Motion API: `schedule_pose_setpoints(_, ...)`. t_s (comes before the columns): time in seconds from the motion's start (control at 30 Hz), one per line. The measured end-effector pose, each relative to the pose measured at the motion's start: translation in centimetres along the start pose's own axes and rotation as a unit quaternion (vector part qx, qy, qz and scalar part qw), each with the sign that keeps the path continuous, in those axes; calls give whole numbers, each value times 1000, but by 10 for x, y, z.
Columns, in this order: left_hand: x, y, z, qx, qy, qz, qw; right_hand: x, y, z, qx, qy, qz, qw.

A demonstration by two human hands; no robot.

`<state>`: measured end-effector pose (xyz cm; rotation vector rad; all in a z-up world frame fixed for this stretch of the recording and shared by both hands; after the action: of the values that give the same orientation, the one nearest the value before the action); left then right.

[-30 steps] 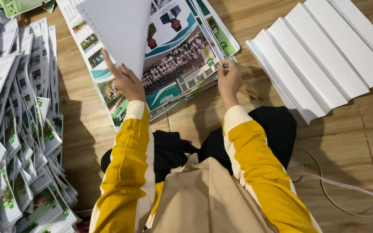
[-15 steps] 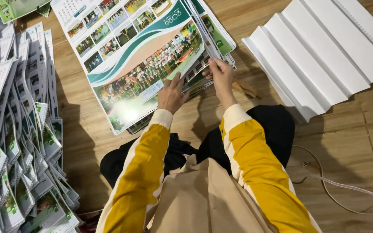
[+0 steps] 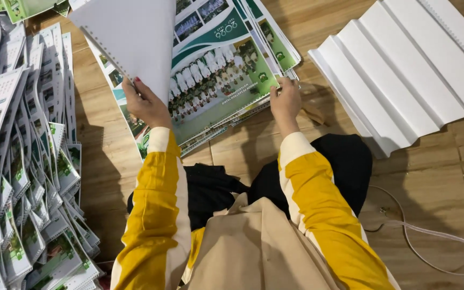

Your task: A person sitting on the floor organizes and inspects printed calendars, flipping through pages and stacking them.

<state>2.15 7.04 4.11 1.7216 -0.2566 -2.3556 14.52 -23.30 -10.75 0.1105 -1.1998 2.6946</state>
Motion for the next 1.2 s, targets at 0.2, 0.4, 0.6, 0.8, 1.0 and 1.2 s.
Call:
schedule_pose_setpoints(0.2, 58, -1, -43, 24, -90, -111, 989, -2, -2, 4, -340, -28, -65, 938)
schedule_pose_setpoints(0.4, 98, 94, -62, 8, -303, -283, 910, 1, -4, -11, -393, -130, -117, 903)
schedule_pose_setpoints(0.6, 117, 120, -65, -76, -352, -346, 866, 1, -10, -14, -404, -158, -93, 896)
schedule_pose_setpoints(0.8, 75, 99, -58, -108, -276, -361, 884, 8, -21, 3, -467, -178, -121, 858)
schedule_pose_setpoints(1.0, -23, 53, -13, -144, -230, -334, 903, 12, -16, 6, -467, -178, -208, 841)
schedule_pose_setpoints(1.2, -4, 90, 56, -49, -302, -416, 856, 17, -10, 6, -451, -245, -206, 833)
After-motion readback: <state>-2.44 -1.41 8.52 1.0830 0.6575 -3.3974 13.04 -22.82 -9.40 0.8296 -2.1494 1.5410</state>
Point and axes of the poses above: each hand's wrist, its own x-axis away from the middle knuckle, its own z-axis out of the back of the hand, y = z × x, the point moved 6 cm from there along -x, towards the middle knuckle, and after that the axes turned 9 degrees about -z, right-handed, at the moved point
